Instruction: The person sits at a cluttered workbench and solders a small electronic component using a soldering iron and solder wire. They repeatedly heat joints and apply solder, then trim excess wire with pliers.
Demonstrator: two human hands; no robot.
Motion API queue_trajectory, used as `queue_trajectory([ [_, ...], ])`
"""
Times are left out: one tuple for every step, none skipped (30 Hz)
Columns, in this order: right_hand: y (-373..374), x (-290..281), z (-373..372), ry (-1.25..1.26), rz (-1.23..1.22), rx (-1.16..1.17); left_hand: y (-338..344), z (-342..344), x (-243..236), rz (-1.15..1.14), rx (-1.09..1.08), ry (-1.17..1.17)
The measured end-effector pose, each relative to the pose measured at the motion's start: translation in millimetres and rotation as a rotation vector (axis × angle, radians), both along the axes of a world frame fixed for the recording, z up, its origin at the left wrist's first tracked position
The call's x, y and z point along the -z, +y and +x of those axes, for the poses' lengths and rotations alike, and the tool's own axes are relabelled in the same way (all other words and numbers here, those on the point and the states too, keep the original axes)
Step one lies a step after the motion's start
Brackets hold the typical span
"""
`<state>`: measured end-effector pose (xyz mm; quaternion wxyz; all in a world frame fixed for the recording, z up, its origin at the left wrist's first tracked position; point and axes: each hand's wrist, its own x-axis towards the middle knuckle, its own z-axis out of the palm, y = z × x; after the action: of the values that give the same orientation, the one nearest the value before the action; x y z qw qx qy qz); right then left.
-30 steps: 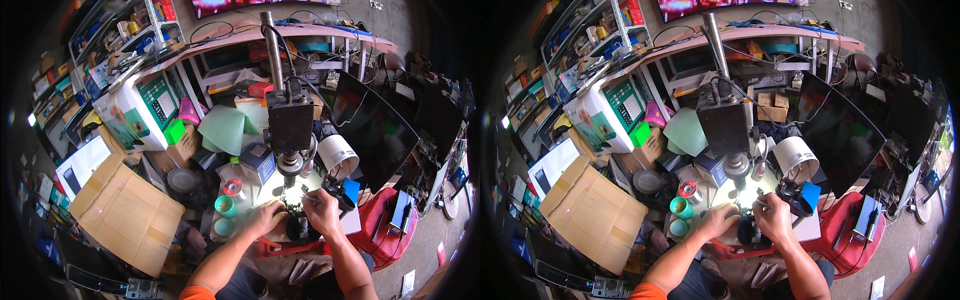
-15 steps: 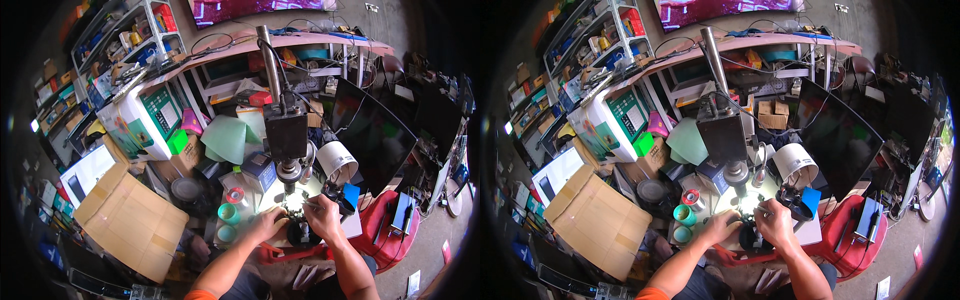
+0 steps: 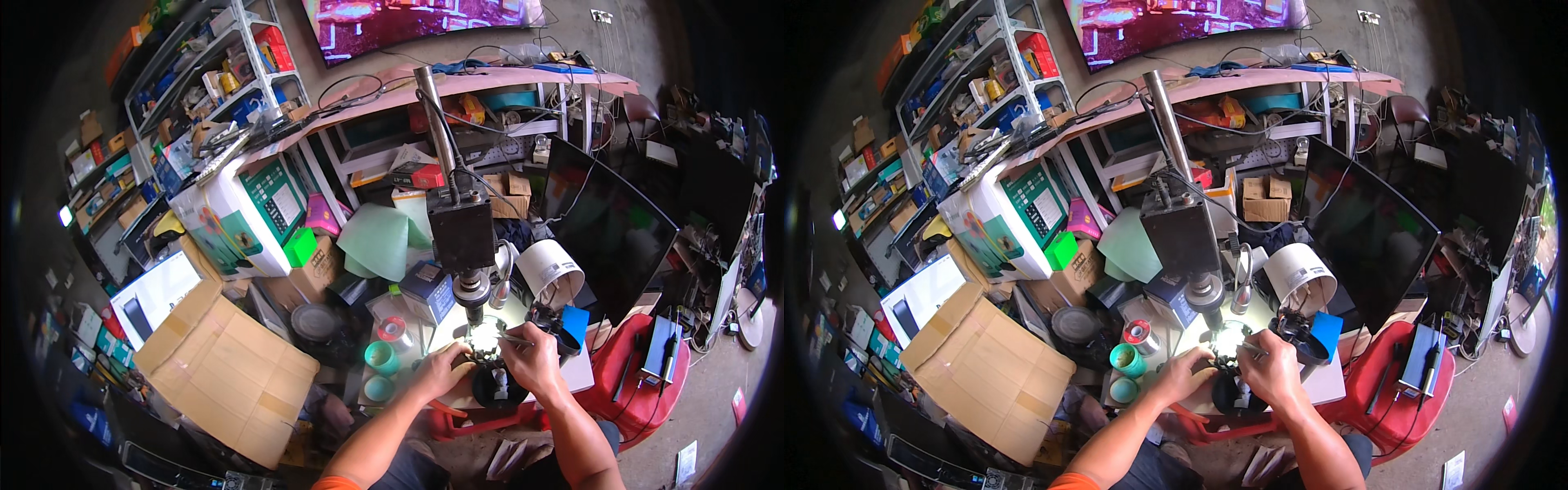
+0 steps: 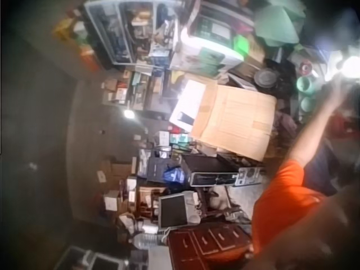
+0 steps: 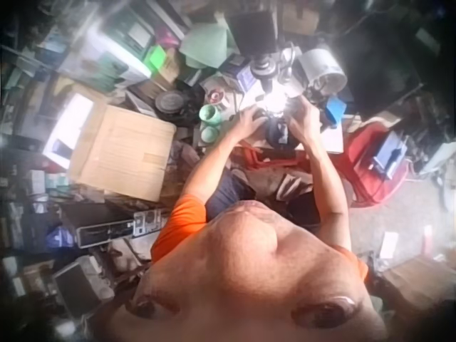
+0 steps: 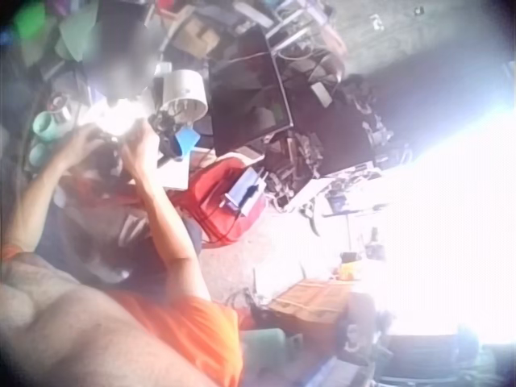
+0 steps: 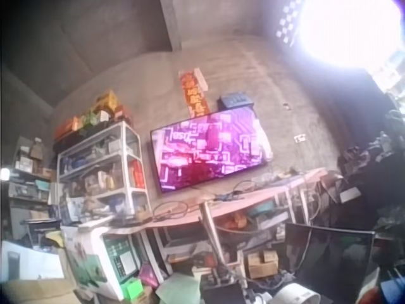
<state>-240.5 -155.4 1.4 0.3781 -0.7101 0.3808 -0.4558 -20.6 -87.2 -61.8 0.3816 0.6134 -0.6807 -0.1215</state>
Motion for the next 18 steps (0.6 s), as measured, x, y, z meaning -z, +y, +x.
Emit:
queue_trajectory([
  [-0.2,0.1,-0.5,0.004,0.001,0.002,0.4,0.0,-0.2,0.004,-0.003,0.002],
  [-0.2,0.1,-0.6,0.009,0.002,0.005,0.8,0.2,-0.7,0.007,-0.003,0.007],
  [-0.1,-0.4,-0.5,0.01,0.013,0.001,1.3,0.4,-1.4,0.01,-0.003,0.012],
  [-0.2,-0.9,-0.7,0.012,0.024,-0.001,1.4,0.2,-1.7,0.014,-0.003,0.018],
  [-0.1,-1.2,-0.8,0.014,0.035,-0.004,1.7,-0.2,-2.6,0.018,-0.005,0.02],
  [-0.1,-1.2,-1.0,0.013,0.023,-0.002,2.1,-0.8,-3.8,0.023,-0.007,0.021],
  [0.1,-1.2,-1.3,0.012,0.012,0.0,2.6,-1.2,-4.4,0.028,-0.009,0.023],
  [0.4,-1.2,-1.4,0.012,0.0,0.002,2.3,-1.2,-4.1,0.027,-0.009,0.027],
  [0.5,-1.3,-1.2,0.011,0.003,0.002,1.8,-1.1,-3.5,0.026,-0.009,0.03],
  [0.4,-1.2,-1.0,0.011,0.008,0.002,1.8,-1.4,-3.3,0.025,-0.009,0.034],
  [0.3,-1.1,-0.9,0.011,0.012,0.001,2.3,-1.6,-3.9,0.035,-0.012,0.033],
  [0.3,-1.3,-0.9,0.009,0.014,0.001,2.8,-1.9,-5.2,0.045,-0.015,0.032],
  [0.3,-1.6,-1.1,0.007,0.016,0.001,3.3,-2.4,-7.0,0.054,-0.018,0.031],
  [0.5,-1.7,-1.3,0.005,0.018,0.002,3.8,-2.7,-8.5,0.059,-0.016,0.033],
  [0.6,-1.6,-1.5,0.004,0.011,0.003,4.2,-2.8,-9.9,0.064,-0.013,0.035],
  [0.8,-1.7,-1.6,0.003,0.002,0.005,4.7,-2.8,-11.2,0.069,-0.01,0.036],
  [0.9,-1.9,-2.0,0.001,-0.006,0.007,4.9,-2.7,-12.1,0.076,-0.009,0.039],
  [1.2,-2.4,-2.5,0.003,-0.014,0.009,5.1,-2.6,-12.8,0.082,-0.007,0.043],
])
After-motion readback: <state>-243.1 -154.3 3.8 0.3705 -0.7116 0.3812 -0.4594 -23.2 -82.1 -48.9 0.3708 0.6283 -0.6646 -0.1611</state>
